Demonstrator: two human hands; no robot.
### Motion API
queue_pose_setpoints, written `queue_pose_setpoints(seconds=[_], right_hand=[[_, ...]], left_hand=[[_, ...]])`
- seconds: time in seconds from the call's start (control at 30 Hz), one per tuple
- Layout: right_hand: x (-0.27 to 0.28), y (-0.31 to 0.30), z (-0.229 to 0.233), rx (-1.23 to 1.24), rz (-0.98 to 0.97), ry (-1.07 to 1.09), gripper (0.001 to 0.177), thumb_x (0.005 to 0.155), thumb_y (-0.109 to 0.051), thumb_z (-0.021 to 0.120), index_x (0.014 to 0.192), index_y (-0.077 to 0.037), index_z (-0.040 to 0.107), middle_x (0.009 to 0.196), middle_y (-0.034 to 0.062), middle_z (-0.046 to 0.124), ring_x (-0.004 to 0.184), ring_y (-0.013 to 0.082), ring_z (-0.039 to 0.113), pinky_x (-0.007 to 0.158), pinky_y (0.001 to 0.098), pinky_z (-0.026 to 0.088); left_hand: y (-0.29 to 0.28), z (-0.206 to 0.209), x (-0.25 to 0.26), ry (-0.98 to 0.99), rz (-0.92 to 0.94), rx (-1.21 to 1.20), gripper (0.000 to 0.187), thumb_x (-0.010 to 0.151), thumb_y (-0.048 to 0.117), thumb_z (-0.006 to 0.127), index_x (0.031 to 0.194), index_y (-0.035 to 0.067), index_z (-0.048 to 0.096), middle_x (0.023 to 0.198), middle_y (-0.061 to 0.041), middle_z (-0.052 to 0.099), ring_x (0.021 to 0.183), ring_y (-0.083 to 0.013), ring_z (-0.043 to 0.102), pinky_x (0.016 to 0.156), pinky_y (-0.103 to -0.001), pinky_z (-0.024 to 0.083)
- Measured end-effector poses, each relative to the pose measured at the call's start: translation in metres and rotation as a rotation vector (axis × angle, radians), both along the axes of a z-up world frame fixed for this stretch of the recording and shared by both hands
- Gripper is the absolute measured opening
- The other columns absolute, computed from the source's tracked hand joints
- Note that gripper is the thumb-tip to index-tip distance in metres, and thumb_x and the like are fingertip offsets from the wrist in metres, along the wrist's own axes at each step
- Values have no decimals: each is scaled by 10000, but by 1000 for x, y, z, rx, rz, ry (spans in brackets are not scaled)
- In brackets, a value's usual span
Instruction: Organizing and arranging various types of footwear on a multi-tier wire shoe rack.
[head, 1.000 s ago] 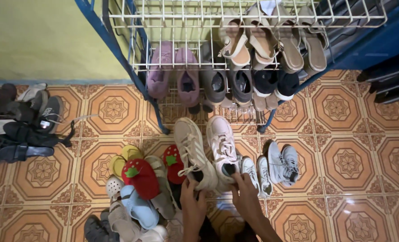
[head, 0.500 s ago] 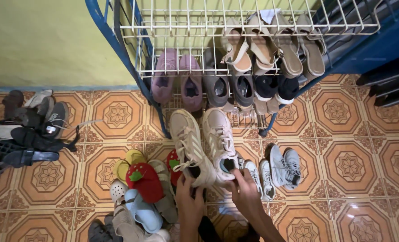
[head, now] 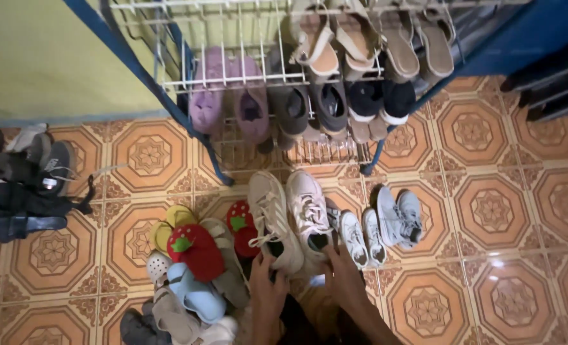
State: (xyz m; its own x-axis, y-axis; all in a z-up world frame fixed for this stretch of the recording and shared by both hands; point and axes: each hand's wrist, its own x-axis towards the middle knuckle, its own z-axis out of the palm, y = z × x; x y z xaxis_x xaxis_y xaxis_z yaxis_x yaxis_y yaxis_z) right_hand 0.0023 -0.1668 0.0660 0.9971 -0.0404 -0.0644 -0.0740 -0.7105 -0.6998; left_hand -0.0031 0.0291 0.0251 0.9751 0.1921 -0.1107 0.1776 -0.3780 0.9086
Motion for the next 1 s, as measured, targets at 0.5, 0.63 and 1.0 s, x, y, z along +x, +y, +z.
queue_pose_setpoints(seconds=[0.5, 0.63, 1.0], right_hand=[[-28, -61, -34, -16, -56, 113, 334, 858, -68, 707, 1177, -52, 609, 1014, 257, 578, 910, 468, 606, 759, 516, 502], [-22, -71, -27, 2, -81, 149, 353, 847, -55, 684, 1191, -71, 610, 982, 244, 575, 911, 463, 606, 758, 513, 505], [-13, -81, -21, 44, -31, 136, 322, 842, -20, 683, 1147, -57, 588, 975, 227, 561, 893, 444, 616, 753, 505, 505]], left_hand=[[-57, -23, -15, 100, -111, -13, 390, 787, -5, 690, 1173, 27, 648, 1204, -218, 631, 975, -371, 681, 782, -393, 563], [-69, -19, -9, 40, -104, 33, 401, 785, -19, 696, 1181, 16, 643, 1203, -232, 630, 1009, -396, 662, 824, -410, 545], [-79, -17, -8, 43, -62, 11, 364, 805, -20, 688, 1164, 5, 631, 1228, -215, 634, 1043, -369, 672, 858, -395, 555]])
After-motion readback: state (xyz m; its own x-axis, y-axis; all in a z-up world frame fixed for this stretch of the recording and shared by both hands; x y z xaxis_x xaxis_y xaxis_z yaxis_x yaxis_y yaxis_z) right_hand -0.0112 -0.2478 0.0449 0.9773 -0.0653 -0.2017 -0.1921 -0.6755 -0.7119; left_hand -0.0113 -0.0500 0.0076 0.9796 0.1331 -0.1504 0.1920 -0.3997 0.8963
